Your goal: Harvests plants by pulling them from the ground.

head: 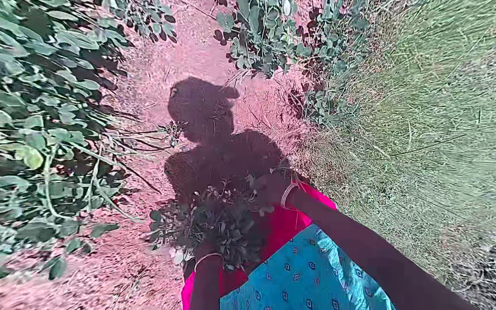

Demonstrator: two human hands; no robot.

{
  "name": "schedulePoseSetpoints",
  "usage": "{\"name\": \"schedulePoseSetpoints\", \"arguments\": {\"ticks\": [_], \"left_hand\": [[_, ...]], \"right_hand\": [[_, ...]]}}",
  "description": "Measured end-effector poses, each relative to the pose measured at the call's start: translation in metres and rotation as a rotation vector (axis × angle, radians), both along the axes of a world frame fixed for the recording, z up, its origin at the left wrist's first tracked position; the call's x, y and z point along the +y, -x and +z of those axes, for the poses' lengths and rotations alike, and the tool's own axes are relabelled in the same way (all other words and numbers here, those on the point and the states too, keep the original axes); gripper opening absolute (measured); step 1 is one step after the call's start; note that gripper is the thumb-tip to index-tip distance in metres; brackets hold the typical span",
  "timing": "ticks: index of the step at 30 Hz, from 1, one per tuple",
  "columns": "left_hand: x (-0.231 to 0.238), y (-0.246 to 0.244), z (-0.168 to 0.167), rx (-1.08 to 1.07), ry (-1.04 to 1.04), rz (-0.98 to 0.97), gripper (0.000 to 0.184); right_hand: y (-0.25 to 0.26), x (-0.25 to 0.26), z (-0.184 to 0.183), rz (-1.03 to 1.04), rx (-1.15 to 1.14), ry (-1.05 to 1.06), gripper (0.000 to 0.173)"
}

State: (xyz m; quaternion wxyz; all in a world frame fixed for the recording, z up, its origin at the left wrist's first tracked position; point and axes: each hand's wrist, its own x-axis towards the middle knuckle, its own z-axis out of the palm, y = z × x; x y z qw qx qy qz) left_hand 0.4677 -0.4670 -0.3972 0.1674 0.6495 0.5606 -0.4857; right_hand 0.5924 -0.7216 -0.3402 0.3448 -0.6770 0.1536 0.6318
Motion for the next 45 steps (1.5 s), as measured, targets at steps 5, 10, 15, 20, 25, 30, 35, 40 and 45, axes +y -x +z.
{"name": "schedulePoseSetpoints", "arguments": {"ticks": [5,10,15,20,25,30,35,40,45], "left_hand": [[0.0,-0.001,0.014,0.056,0.088,-0.163,0.049],[-0.02,-0.017,0.035,-0.015,0.116,-0.141,0.047],[-0.033,-0.03,0.049,0.036,0.202,-0.224,0.041],[-0.048,-0.026,0.04,0.006,0.156,-0.123,0.041],[-0.062,-0.026,0.038,-0.032,0.014,0.093,0.049],[-0.049,-0.006,0.024,0.239,0.234,-0.452,0.038],[-0.069,-0.045,0.042,0.289,0.301,-0.36,0.042],[-0.087,-0.04,0.052,0.273,0.402,-0.676,0.038],[-0.103,-0.103,0.104,0.084,0.278,-0.116,0.034]], "right_hand": [[-0.067,-0.16,-0.088,-0.018,-0.343,0.96,0.052],[-0.071,-0.187,-0.099,0.106,0.027,1.022,0.05],[-0.085,-0.182,-0.058,0.338,0.031,0.956,0.039],[-0.097,-0.161,-0.036,0.313,0.044,0.912,0.032],[-0.101,-0.15,0.001,0.286,0.064,0.887,0.027],[-0.119,-0.184,0.035,0.284,0.009,0.737,0.032],[-0.171,-0.21,0.031,-0.337,-0.717,0.632,0.024],[-0.152,-0.185,-0.03,0.157,-0.02,0.66,0.044],[-0.06,-0.186,-0.068,0.253,0.098,0.921,0.043]]}}
